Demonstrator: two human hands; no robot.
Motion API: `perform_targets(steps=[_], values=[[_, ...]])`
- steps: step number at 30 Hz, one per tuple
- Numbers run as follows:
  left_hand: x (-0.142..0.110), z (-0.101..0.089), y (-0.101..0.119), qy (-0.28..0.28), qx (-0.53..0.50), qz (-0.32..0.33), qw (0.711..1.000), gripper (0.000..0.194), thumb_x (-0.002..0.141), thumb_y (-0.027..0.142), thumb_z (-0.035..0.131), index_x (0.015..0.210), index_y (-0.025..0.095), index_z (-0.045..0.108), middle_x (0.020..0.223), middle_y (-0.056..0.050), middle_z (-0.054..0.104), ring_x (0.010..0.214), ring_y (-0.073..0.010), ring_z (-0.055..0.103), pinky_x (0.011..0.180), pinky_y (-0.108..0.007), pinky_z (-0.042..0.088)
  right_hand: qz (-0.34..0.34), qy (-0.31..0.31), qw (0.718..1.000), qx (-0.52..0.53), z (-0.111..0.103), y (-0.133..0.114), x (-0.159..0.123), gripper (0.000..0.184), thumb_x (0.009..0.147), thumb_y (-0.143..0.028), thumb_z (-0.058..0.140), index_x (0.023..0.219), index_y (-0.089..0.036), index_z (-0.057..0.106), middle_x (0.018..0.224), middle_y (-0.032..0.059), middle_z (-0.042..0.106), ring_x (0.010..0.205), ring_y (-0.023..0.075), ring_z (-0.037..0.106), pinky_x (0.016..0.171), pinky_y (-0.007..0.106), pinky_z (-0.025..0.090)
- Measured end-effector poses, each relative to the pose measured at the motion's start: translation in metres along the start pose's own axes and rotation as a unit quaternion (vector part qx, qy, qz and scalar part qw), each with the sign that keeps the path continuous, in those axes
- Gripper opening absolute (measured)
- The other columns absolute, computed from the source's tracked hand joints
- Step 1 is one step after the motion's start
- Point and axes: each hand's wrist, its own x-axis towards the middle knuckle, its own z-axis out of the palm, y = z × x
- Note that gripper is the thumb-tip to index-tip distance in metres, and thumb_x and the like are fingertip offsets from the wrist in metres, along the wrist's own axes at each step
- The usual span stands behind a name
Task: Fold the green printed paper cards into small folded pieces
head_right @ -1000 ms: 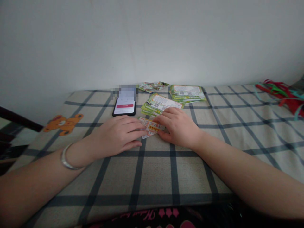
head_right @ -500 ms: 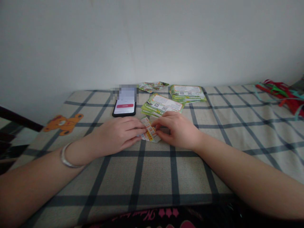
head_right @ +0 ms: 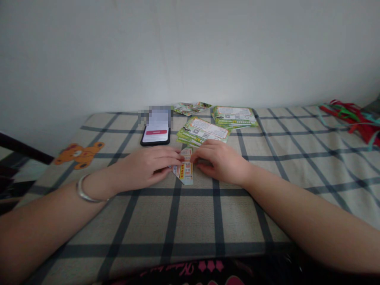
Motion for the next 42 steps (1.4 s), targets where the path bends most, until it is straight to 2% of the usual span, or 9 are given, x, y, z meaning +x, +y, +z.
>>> perform_targets(steps=[3,6,11,18,25,30,36,39,42], values=[[0.0,-0.001,-0.001,-0.012,-0.054,0.009,0.998,0.032,0.089,0.01,0.051,0.117,0.017,0.064,0.12,-0.005,0.067,0.116,-0.0174,0.058,0.103,-0.035,0.048,-0.006,0.007,1.0,-0.026,0.0,0.001,0.001,0.016,0.086,-0.017,0.059,0.101,-0.018,0.064,0.093,0.0055,0.067,0.089,0.0189,0.059,0.08,0.034,0.048],[0.0,-0.001,-0.002,-0.019,-0.074,0.025,0.997,0.034,0.089,0.007,0.049,0.117,0.018,0.066,0.121,-0.005,0.066,0.115,-0.0161,0.059,0.102,-0.034,0.049,-0.018,0.003,0.999,-0.046,0.0,0.001,0.002,0.023,0.085,-0.021,0.061,0.108,-0.017,0.063,0.104,0.0079,0.067,0.099,0.0214,0.058,0.089,0.038,0.047],[-0.001,-0.002,-0.004,-0.003,-0.025,0.039,0.999,0.029,0.092,0.011,0.049,0.107,0.023,0.07,0.113,-0.004,0.069,0.108,-0.0189,0.061,0.096,-0.038,0.051,-0.018,-0.012,0.999,-0.031,-0.001,0.003,0.001,0.038,0.085,-0.028,0.063,0.121,-0.019,0.059,0.121,0.0088,0.065,0.119,0.024,0.053,0.105,0.046,0.04],[0.0,-0.004,-0.003,-0.013,0.055,0.034,0.998,0.026,0.091,0.017,0.053,0.107,0.028,0.07,0.105,-0.005,0.067,0.098,-0.0197,0.06,0.087,-0.038,0.05,-0.017,-0.037,0.999,-0.026,0.001,0.005,-0.001,0.043,0.085,-0.032,0.064,0.126,-0.02,0.058,0.129,0.0062,0.062,0.134,0.0255,0.041,0.11,0.048,0.037],[0.001,-0.011,0.007,-0.02,0.138,0.028,0.99,0.024,0.09,0.023,0.053,0.107,0.027,0.069,0.098,-0.005,0.067,0.093,-0.0223,0.06,0.083,-0.041,0.05,-0.016,-0.009,0.999,-0.051,0.001,0.001,-0.001,0.036,0.085,-0.033,0.066,0.118,-0.019,0.063,0.117,0.0068,0.068,0.126,0.0264,0.048,0.105,0.046,0.041],[0.001,-0.011,0.006,-0.011,0.16,0.047,0.986,0.022,0.094,0.029,0.051,0.107,0.026,0.068,0.096,-0.004,0.067,0.091,-0.02,0.061,0.082,-0.037,0.049,-0.029,0.002,0.996,-0.079,0.001,-0.002,-0.001,0.031,0.086,-0.035,0.063,0.114,-0.019,0.066,0.112,0.0071,0.069,0.121,0.0263,0.052,0.103,0.044,0.043],[0.001,-0.006,0.001,0.019,0.205,0.05,0.977,0.018,0.094,0.021,0.051,0.097,0.022,0.069,0.092,-0.002,0.068,0.086,-0.0185,0.06,0.077,-0.033,0.047,-0.025,0.005,0.99,-0.139,0.001,-0.011,0.002,0.031,0.09,-0.039,0.057,0.109,-0.017,0.068,0.103,0.0101,0.069,0.102,0.0248,0.058,0.089,0.04,0.046],[0.0,-0.004,0.001,0.004,0.195,0.036,0.98,0.017,0.093,0.019,0.053,0.1,0.022,0.069,0.094,-0.002,0.068,0.086,-0.0176,0.061,0.077,-0.032,0.047,-0.012,0.004,0.985,-0.17,0.003,-0.016,0.003,0.031,0.091,-0.042,0.054,0.104,-0.019,0.07,0.095,0.0093,0.068,0.094,0.0241,0.058,0.082,0.038,0.044],[0.001,-0.002,0.001,0.015,0.171,-0.011,0.985,0.017,0.094,0.024,0.053,0.099,0.021,0.069,0.094,-0.003,0.071,0.089,-0.0178,0.063,0.081,-0.033,0.047,-0.009,0.0,0.979,-0.205,0.005,-0.02,0.004,0.029,0.092,-0.041,0.051,0.098,-0.021,0.071,0.087,0.007,0.067,0.085,0.0221,0.056,0.076,0.036,0.041]])
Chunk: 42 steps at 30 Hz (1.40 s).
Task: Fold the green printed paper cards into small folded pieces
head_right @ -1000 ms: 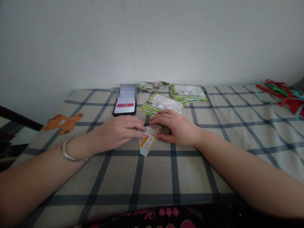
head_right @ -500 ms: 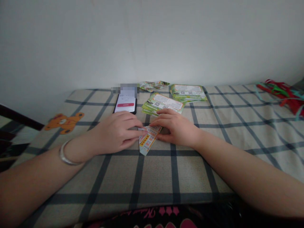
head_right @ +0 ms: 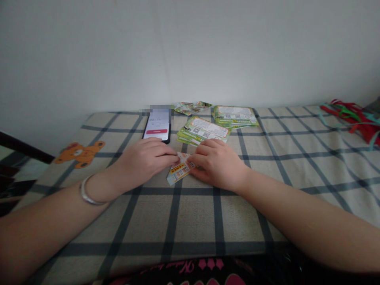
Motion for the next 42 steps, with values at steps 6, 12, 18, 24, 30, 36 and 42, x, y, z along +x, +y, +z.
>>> perform_targets(steps=[6,12,18,24,30,36,42], values=[[0.001,0.002,0.003,-0.003,-0.056,-0.055,0.997,0.021,0.095,0.027,0.052,0.101,0.019,0.07,0.097,-0.005,0.072,0.093,-0.0188,0.064,0.09,-0.04,0.047,-0.014,0.004,1.0,-0.012,0.001,-0.003,0.001,0.025,0.093,-0.036,0.049,0.093,-0.022,0.071,0.085,0.0048,0.067,0.081,0.0203,0.056,0.072,0.034,0.039],[0.001,0.004,0.002,0.003,-0.138,-0.025,0.99,0.023,0.092,0.023,0.055,0.109,0.018,0.068,0.111,-0.007,0.069,0.102,-0.0196,0.062,0.092,-0.039,0.051,-0.022,0.025,0.999,-0.004,0.001,-0.006,-0.001,0.023,0.092,-0.032,0.05,0.086,-0.021,0.07,0.084,0.0048,0.069,0.08,0.0197,0.058,0.07,0.034,0.04],[0.0,0.003,0.003,0.0,-0.163,-0.021,0.986,0.026,0.088,0.02,0.056,0.112,0.017,0.067,0.116,-0.008,0.068,0.111,-0.0206,0.06,0.099,-0.04,0.049,-0.027,0.036,0.999,-0.018,0.001,-0.01,0.001,0.026,0.092,-0.032,0.049,0.079,-0.02,0.068,0.083,0.0047,0.069,0.083,0.021,0.059,0.075,0.035,0.041],[-0.001,0.0,0.004,-0.015,-0.163,-0.01,0.986,0.029,0.089,0.023,0.056,0.116,0.016,0.065,0.122,-0.008,0.066,0.116,-0.0216,0.059,0.102,-0.041,0.048,-0.049,0.041,0.997,-0.032,0.002,-0.011,0.002,0.025,0.093,-0.03,0.048,0.078,-0.019,0.065,0.08,0.003,0.069,0.083,0.0206,0.059,0.074,0.035,0.04],[0.0,-0.004,0.006,-0.034,-0.154,-0.012,0.987,0.039,0.086,0.043,0.061,0.113,0.015,0.066,0.125,-0.01,0.064,0.116,-0.0261,0.058,0.102,-0.044,0.047,-0.055,0.037,0.997,-0.044,0.002,-0.009,0.002,0.026,0.094,-0.03,0.048,0.076,-0.019,0.064,0.078,0.0033,0.067,0.078,0.0191,0.057,0.071,0.033,0.038],[0.002,-0.003,0.014,-0.017,-0.106,-0.027,0.994,0.027,0.091,0.035,0.055,0.101,0.015,0.069,0.112,-0.008,0.069,0.106,-0.0238,0.061,0.095,-0.042,0.049,-0.041,0.043,0.998,-0.018,0.005,-0.007,0.004,0.026,0.094,-0.028,0.047,0.078,-0.017,0.064,0.074,0.0035,0.065,0.072,0.0177,0.056,0.071,0.032,0.038],[0.004,-0.004,0.016,-0.022,-0.045,-0.013,0.999,0.023,0.093,0.031,0.052,0.085,0.015,0.067,0.089,-0.006,0.068,0.089,-0.021,0.06,0.084,-0.039,0.049,-0.033,0.033,0.999,0.011,0.003,-0.01,0.003,0.024,0.093,-0.029,0.049,0.082,-0.017,0.066,0.075,0.0039,0.064,0.072,0.0183,0.056,0.069,0.031,0.038]])
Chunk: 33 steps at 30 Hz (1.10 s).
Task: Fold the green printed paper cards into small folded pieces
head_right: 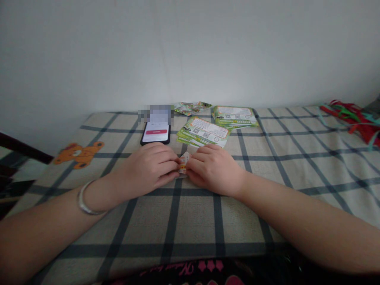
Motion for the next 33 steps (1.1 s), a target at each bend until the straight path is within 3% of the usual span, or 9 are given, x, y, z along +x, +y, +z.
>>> perform_targets(steps=[5,11,17,24,33], values=[[0.0,0.0,0.0,0.006,0.015,0.02,1.0,0.024,0.094,0.027,0.05,0.081,0.015,0.066,0.081,-0.004,0.066,0.084,-0.0196,0.059,0.079,-0.037,0.048,0.005,-0.031,0.999,0.031,-0.003,0.003,0.0,0.021,0.088,-0.037,0.057,0.09,-0.02,0.069,0.084,0.004,0.065,0.078,0.0194,0.056,0.071,0.032,0.038],[0.0,0.0,-0.002,0.001,-0.027,-0.01,1.0,0.022,0.093,0.028,0.052,0.083,0.016,0.068,0.083,-0.004,0.067,0.083,-0.0182,0.059,0.079,-0.035,0.045,0.013,-0.05,0.997,0.064,-0.003,0.006,-0.001,0.02,0.093,-0.026,0.051,0.087,-0.018,0.068,0.084,0.0044,0.064,0.078,0.0174,0.054,0.07,0.03,0.039],[0.0,-0.003,0.0,0.018,-0.007,-0.037,0.999,0.021,0.09,0.03,0.056,0.076,0.018,0.066,0.079,-0.002,0.066,0.085,-0.0202,0.058,0.077,-0.036,0.041,0.042,-0.048,0.988,0.139,-0.003,0.006,0.002,0.021,0.093,-0.023,0.051,0.082,-0.015,0.066,0.079,0.0046,0.062,0.078,0.0166,0.053,0.072,0.029,0.041],[0.001,-0.002,0.004,-0.003,-0.001,-0.054,0.999,0.025,0.091,0.035,0.056,0.076,0.018,0.067,0.073,-0.003,0.064,0.076,-0.0208,0.057,0.07,-0.035,0.041,0.088,-0.062,0.978,0.178,0.001,0.009,0.004,0.013,0.09,-0.021,0.054,0.082,-0.016,0.064,0.076,0.0025,0.06,0.076,0.015,0.054,0.071,0.028,0.04],[0.006,0.0,0.009,-0.051,-0.065,-0.159,0.984,0.021,0.089,0.031,0.061,0.076,0.015,0.066,0.075,-0.004,0.065,0.076,-0.0199,0.059,0.068,-0.033,0.042,0.139,-0.065,0.978,0.138,0.005,0.005,0.008,0.012,0.087,-0.025,0.057,0.083,-0.017,0.064,0.077,0.0028,0.063,0.076,0.0163,0.056,0.07,0.028,0.039]])
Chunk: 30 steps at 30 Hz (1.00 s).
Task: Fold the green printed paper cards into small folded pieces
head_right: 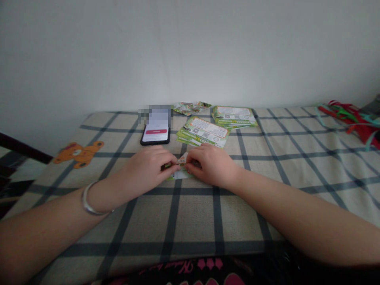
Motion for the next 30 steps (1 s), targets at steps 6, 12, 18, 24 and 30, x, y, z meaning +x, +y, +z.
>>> perform_targets(steps=[6,12,18,24,30], values=[[0.0027,0.0005,-0.0029,-0.018,-0.038,-0.009,0.999,0.022,0.09,0.032,0.059,0.077,0.016,0.067,0.079,-0.004,0.067,0.079,-0.0196,0.06,0.072,-0.034,0.044,0.006,-0.021,1.0,-0.017,0.0,0.0001,0.0004,0.014,0.09,-0.026,0.054,0.085,-0.016,0.063,0.081,0.0033,0.062,0.075,0.0153,0.055,0.066,0.027,0.038],[0.0022,0.0032,-0.0049,-0.005,-0.055,0.008,0.998,0.021,0.091,0.028,0.057,0.078,0.014,0.067,0.079,-0.005,0.064,0.079,-0.0174,0.058,0.071,-0.032,0.045,0.002,-0.026,0.999,-0.019,0.0004,0.0004,0.0007,0.015,0.092,-0.025,0.054,0.086,-0.016,0.064,0.082,0.004,0.06,0.075,0.0155,0.054,0.066,0.027,0.038],[0.0013,0.0041,-0.0053,0.031,-0.035,0.057,0.997,0.02,0.091,0.03,0.058,0.083,0.014,0.067,0.084,-0.005,0.062,0.083,-0.0176,0.057,0.074,-0.031,0.045,-0.007,-0.011,1.0,-0.018,-0.0003,0.0022,0.0008,0.015,0.093,-0.027,0.055,0.084,-0.017,0.061,0.081,0.0033,0.061,0.08,0.0162,0.054,0.071,0.027,0.039],[0.0,0.0008,-0.0008,0.02,0.042,0.073,0.996,0.017,0.093,0.026,0.054,0.086,0.015,0.065,0.084,-0.005,0.062,0.081,-0.0191,0.056,0.071,-0.032,0.045,0.0,-0.009,1.0,-0.009,0.0007,0.004,0.0013,0.014,0.091,-0.026,0.056,0.084,-0.016,0.062,0.081,0.0033,0.059,0.077,0.0154,0.054,0.068,0.027,0.039],[0.002,-0.0014,-0.0008,0.003,0.066,0.07,0.995,0.015,0.091,0.029,0.057,0.087,0.016,0.063,0.088,-0.006,0.062,0.088,-0.022,0.056,0.078,-0.036,0.046,0.003,-0.007,1.0,0.013,0.0005,0.0065,0.0005,0.014,0.091,-0.028,0.058,0.085,-0.017,0.065,0.082,0.0018,0.058,0.075,0.0131,0.054,0.065,0.025,0.037]])
